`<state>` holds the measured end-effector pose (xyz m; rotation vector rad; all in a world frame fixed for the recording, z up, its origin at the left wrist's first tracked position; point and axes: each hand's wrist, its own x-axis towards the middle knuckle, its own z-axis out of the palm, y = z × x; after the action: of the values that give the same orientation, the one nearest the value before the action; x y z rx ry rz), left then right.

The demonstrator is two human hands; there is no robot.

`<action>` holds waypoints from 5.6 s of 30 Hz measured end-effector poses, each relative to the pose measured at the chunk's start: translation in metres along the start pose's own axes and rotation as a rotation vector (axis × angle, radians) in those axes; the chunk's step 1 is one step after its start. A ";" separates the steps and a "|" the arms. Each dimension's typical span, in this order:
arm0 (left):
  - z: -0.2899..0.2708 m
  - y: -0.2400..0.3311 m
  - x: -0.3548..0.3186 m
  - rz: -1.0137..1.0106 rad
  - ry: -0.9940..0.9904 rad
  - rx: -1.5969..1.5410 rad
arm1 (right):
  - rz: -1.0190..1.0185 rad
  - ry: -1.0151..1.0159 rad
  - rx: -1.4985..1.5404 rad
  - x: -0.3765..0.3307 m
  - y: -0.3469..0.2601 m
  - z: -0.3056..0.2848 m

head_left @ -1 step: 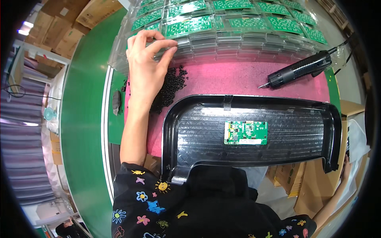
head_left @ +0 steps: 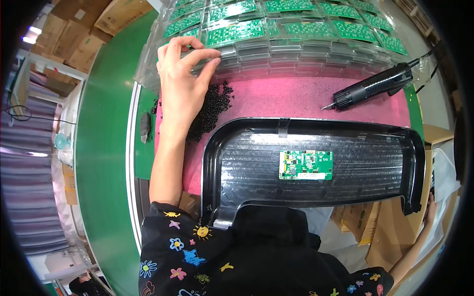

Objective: Assembling circuit boards into plastic housings and packing them into boxes.

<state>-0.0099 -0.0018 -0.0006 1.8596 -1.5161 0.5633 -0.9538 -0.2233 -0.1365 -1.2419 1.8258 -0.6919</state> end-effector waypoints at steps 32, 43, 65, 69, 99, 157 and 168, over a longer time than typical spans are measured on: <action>-0.003 0.013 -0.003 0.015 -0.143 -0.272 | -0.090 0.127 -0.022 -0.006 -0.004 0.013; -0.002 0.006 -0.001 0.012 0.032 -0.147 | -0.047 -0.002 0.015 -0.026 -0.029 0.027; 0.011 -0.004 0.001 0.123 0.092 -0.066 | -0.058 -0.004 0.013 -0.019 -0.018 0.023; 0.011 -0.003 0.000 0.100 0.067 -0.046 | -0.118 0.050 -0.034 -0.017 -0.015 0.020; 0.009 0.005 -0.001 0.161 -0.035 0.060 | -0.105 -0.028 0.034 -0.009 -0.010 0.017; 0.005 -0.002 0.002 0.137 -0.014 -0.028 | -0.055 0.018 -0.030 -0.020 -0.021 0.026; 0.006 -0.003 0.002 0.156 0.044 -0.024 | -0.100 0.051 -0.058 -0.011 -0.009 0.013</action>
<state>-0.0070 -0.0075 -0.0042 1.7101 -1.6412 0.6508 -0.9358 -0.2167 -0.1327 -1.3726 1.8463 -0.7365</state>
